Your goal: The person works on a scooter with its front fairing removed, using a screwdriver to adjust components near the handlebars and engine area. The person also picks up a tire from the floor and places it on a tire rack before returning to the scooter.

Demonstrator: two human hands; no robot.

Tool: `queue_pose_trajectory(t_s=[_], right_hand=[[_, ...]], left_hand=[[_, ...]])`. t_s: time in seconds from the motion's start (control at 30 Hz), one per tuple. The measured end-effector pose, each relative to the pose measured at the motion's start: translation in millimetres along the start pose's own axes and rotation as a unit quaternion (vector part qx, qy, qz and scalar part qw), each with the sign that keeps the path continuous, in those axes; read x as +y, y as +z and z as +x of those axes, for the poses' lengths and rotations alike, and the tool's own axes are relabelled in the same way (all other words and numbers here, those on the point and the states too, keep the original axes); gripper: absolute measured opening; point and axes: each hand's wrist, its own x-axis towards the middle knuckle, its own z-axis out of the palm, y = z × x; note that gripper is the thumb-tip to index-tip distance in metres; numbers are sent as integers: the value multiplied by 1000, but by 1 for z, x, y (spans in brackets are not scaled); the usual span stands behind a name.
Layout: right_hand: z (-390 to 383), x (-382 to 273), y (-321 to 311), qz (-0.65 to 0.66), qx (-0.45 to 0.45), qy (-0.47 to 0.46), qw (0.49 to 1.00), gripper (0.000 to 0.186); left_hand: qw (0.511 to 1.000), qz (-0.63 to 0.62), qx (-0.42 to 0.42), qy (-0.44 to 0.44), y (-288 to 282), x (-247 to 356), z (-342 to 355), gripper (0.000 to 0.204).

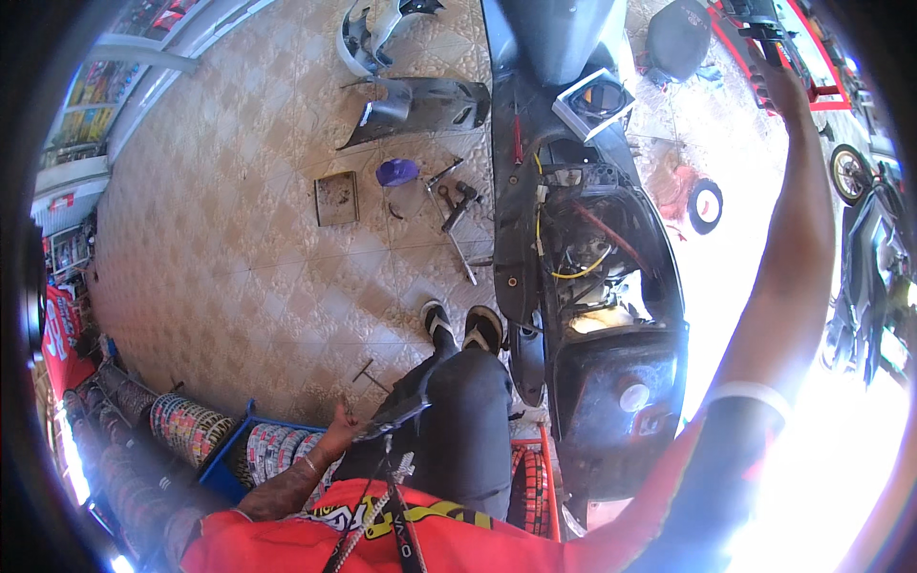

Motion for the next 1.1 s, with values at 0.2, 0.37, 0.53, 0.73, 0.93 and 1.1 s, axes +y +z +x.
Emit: queue_pose_trajectory(t_s=[0.2,0.37,0.53,0.73,0.93,1.1], right_hand=[[-30,-26,-13,-102,-41,13,994,63],[-50,-39,-6,-219,107,-124,962,52],[-26,-30,7,-282,123,-69,949,51],[4,-4,-2,-247,48,-36,967,50],[11,-1,-5,-245,65,-73,965,47],[9,-17,-7,-212,42,-69,974,47]], left_hand=[[1000,4,-24,5,21,20,-3,115],[995,74,-18,69,27,40,15,117],[995,78,-23,49,25,33,13,118],[999,12,-10,43,18,15,4,110],[999,36,-13,27,25,32,1,116],[996,82,7,46,42,63,18,118]])
